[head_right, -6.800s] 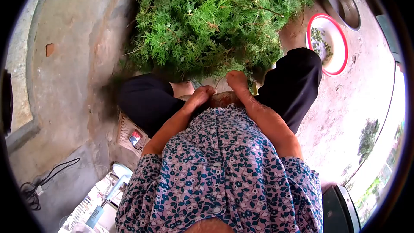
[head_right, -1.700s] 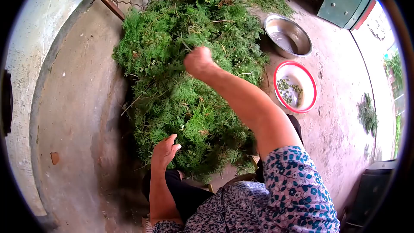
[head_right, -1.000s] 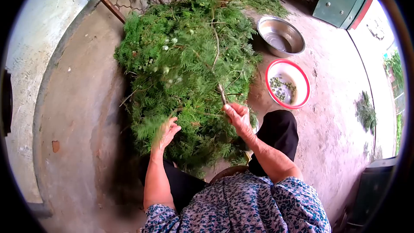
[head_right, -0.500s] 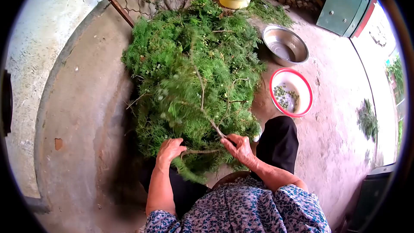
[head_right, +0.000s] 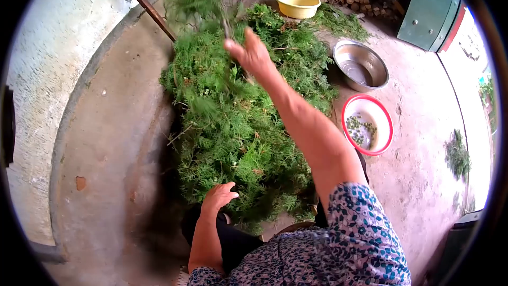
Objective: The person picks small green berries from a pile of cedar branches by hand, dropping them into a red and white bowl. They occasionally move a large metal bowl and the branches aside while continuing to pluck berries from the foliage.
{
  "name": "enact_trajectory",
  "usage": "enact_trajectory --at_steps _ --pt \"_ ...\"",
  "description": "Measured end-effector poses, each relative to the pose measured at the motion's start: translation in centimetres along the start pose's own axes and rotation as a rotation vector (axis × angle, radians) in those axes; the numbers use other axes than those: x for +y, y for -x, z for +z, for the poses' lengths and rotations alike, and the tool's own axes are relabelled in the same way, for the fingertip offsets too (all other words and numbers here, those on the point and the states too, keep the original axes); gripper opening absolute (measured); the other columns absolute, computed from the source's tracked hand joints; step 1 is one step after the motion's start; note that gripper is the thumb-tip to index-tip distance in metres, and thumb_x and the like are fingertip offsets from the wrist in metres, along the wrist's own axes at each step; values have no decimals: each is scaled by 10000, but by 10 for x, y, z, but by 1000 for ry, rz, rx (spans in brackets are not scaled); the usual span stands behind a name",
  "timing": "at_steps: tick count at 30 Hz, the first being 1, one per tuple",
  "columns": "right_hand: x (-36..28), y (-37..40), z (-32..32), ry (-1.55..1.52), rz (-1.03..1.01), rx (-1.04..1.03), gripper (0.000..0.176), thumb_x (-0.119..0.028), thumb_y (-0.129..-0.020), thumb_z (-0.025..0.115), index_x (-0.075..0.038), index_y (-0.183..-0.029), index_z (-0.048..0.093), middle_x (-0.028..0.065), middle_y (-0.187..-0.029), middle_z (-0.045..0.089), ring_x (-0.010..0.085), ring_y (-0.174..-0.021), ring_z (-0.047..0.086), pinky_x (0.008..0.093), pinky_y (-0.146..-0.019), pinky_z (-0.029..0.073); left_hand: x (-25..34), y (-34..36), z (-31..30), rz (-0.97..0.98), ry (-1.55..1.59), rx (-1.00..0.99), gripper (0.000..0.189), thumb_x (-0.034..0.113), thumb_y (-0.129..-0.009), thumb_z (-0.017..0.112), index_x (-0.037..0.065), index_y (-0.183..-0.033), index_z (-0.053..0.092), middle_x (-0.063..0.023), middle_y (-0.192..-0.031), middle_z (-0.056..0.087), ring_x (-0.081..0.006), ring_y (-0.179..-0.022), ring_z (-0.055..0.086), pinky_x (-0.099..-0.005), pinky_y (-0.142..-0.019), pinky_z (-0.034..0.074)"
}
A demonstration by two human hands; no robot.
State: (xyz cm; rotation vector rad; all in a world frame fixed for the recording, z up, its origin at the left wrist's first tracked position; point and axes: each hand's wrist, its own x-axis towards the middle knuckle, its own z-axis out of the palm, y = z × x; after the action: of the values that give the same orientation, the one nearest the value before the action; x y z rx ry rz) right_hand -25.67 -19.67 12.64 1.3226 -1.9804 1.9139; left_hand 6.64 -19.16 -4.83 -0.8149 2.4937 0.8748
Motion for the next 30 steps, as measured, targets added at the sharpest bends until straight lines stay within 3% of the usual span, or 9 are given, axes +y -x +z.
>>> enact_trajectory --at_steps 3,9,13,16,18,20,24,26,30 --pt "1 -36 7 218 -80 -20 782 -612 -800 442 62 -1196 418 316 -1155 452 374 -1110 444 486 -934 357 -22 -6 4 40 1 68 286 299 -766 561 69 -907 467 -148 -889 577 -348 -860 543 -441 -718 424" --pt "-2 109 -2 186 -91 -157 238 -198 -802 554 7 -909 609 174 -910 610 283 -831 590 375 -718 491 -23 -8 11 72 -133 17 314 295 -768 574 76 -986 512 -141 -961 597 -325 -933 547 -429 -748 437" --pt "57 218 -34 213 94 -200 197 -151 -737 605 -21 -884 622 164 -878 607 302 -797 589 374 -694 477 -22 15 26 44 -26 120 411 252 -778 604 80 -1142 520 -125 -1061 591 -310 -1005 539 -395 -803 452" --pt "76 275 -67 337 320 -250 184 -150 -701 615 -36 -842 641 177 -806 607 326 -758 593 375 -666 477 -49 23 45 -110 1065 36 429 238 -755 651 47 -1121 533 -164 -1002 609 -291 -901 597 -342 -734 482" --pt "93 293 -89 407 391 -252 172 -137 -705 596 -26 -828 643 180 -738 602 329 -694 598 374 -623 480 -48 26 39 287 182 292 413 206 -751 662 37 -1107 536 -159 -886 631 -243 -815 620 -314 -686 482" --pt "100 293 -104 357 400 -240 167 -125 -731 592 -17 -847 643 173 -760 614 304 -726 606 357 -655 475 -13 52 3 221 89 310 389 174 -756 667 26 -1095 544 -109 -836 631 -192 -750 608 -295 -666 473" --pt "106 286 -108 507 330 -165 138 -131 -739 572 -16 -791 626 168 -758 607 317 -706 592 361 -630 474 -11 55 2 174 754 437 357 121 -790 626 14 -1120 539 -47 -838 627 -108 -668 559 -233 -644 453" --pt "111 281 -104 586 286 -75 177 -157 -737 586 -48 -871 629 150 -993 590 308 -921 548 378 -772 440 -5 57 5 41 1048 408 340 97 -799 602 -7 -1117 541 -42 -833 624 -96 -664 555 -231 -642 453" --pt "110 267 -103 1074 55 -273 417 -215 -775 583 -74 -1158 500 125 -1219 468 323 -1174 372 482 -987 251 -11 43 16 86 667 560 334 128 -800 588 -4 -1105 555 -72 -829 624 -108 -690 581 -233 -615 460"
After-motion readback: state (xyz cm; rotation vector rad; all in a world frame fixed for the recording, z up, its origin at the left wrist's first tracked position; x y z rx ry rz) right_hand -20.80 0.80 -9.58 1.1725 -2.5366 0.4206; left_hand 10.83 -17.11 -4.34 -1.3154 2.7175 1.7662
